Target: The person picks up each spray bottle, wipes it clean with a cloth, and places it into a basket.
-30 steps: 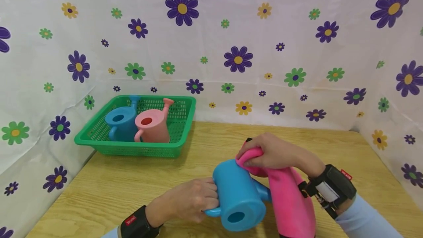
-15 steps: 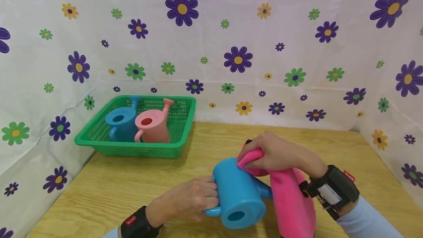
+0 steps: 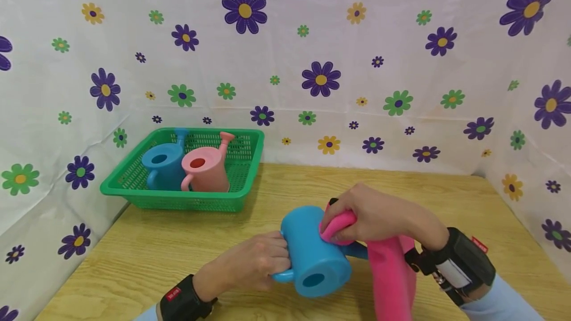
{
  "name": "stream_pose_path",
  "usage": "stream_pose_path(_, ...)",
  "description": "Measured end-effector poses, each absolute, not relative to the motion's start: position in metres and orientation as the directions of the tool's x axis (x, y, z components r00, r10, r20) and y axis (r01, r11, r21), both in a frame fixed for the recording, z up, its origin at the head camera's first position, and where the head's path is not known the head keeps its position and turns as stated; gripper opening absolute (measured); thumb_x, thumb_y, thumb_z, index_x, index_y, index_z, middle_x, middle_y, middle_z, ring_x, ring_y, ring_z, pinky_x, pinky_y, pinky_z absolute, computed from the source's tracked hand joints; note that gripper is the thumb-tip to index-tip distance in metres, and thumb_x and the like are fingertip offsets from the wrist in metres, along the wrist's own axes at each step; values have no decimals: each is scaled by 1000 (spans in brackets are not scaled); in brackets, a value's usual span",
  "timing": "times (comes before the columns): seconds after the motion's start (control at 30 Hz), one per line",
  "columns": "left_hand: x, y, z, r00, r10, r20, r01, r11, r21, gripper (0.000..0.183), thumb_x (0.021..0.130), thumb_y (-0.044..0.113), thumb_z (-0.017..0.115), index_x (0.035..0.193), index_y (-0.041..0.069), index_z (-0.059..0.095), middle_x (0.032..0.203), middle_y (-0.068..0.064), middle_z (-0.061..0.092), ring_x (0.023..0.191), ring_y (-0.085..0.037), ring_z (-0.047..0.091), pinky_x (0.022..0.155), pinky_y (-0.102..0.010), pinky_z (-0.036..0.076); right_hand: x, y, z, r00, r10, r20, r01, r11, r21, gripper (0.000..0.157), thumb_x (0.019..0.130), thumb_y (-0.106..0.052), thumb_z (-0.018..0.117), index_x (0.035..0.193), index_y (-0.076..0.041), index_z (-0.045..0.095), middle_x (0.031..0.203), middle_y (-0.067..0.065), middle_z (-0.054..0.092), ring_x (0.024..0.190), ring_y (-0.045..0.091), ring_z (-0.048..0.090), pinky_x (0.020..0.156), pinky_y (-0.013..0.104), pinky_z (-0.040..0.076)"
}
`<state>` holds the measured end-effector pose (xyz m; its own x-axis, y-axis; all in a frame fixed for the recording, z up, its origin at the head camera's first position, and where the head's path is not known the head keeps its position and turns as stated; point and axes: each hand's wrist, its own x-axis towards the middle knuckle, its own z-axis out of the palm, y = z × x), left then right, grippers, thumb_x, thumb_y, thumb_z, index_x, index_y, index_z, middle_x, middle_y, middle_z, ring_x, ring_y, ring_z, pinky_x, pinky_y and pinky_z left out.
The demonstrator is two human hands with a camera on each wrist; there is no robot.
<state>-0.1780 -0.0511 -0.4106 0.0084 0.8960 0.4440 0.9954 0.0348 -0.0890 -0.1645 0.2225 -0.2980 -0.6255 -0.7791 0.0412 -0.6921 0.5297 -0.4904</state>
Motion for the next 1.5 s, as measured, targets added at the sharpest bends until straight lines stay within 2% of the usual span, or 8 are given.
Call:
stream_pose_path(0.33, -183, -56, -411, 36, 887, 460, 990, 31, -137, 31, 68, -7, 67, 60, 15, 47, 55, 4, 39, 59, -10, 41, 65, -25, 37, -154, 218, -290, -601, -799, -25, -688, 533, -493, 23, 81, -20, 78, 102, -29, 74, 95, -12, 71, 82, 6, 63, 65, 27, 60)
stream_pose_path(0.5, -184, -60, -411, 21, 888, 459, 994, 32, -108, 32, 68, -7, 69, 61, 14, 46, 56, 3, 37, 61, -11, 40, 65, -25, 35, -151, 218, -286, -588, -806, -62, -679, 535, -503, 23, 80, -19, 79, 100, -29, 74, 95, -12, 71, 82, 7, 63, 65, 27, 59)
stream_pose_path(0.63, -185, -62, -411, 7, 888, 460, 996, 34, -81, 31, 69, -6, 69, 61, 14, 46, 57, 3, 38, 62, -11, 41, 65, -25, 35, -149, 221, -284, -579, -813, -60, -681, 522, -514, 22, 79, -17, 79, 97, -29, 75, 94, -11, 71, 82, 7, 62, 65, 28, 59)
stream_pose_path(0.83, -184, -63, -408, 44, 878, 477, 994, 7, -105, 32, 69, -7, 68, 60, 14, 45, 58, 3, 35, 61, -11, 40, 65, -25, 36, -150, 225, -284, -559, -828, -34, -693, 489, -530, 23, 79, -17, 80, 98, -28, 75, 93, -10, 72, 82, 7, 63, 65, 28, 60)
stream_pose_path(1.03, -180, -61, -406, 54, 871, 488, 995, -5, -102, 32, 75, -5, 69, 61, 14, 46, 58, 4, 35, 62, -10, 42, 66, -23, 38, -152, 225, -283, -567, -822, -60, -688, 512, -514, 23, 79, -22, 80, 100, -30, 74, 96, -10, 71, 84, 9, 62, 63, 26, 59)
stream_pose_path(1.3, -176, -58, -406, 74, 862, 501, 994, -22, -108, 33, 72, -7, 66, 58, 14, 45, 56, 4, 34, 60, -9, 41, 64, -22, 37, -155, 226, -289, -598, -797, -86, -646, 543, -536, 24, 80, -17, 79, 100, -28, 74, 90, -9, 70, 76, 7, 64, 58, 24, 59)
stream_pose_path(1.5, -173, -57, -406, 84, 865, 495, 993, -28, -119, 32, 75, -5, 67, 59, 15, 47, 57, 5, 33, 61, -8, 41, 66, -21, 38, -161, 226, -295, -595, -803, -31, -689, 530, -494, 21, 81, -17, 78, 99, -27, 74, 90, -11, 71, 77, 5, 63, 64, 29, 59)
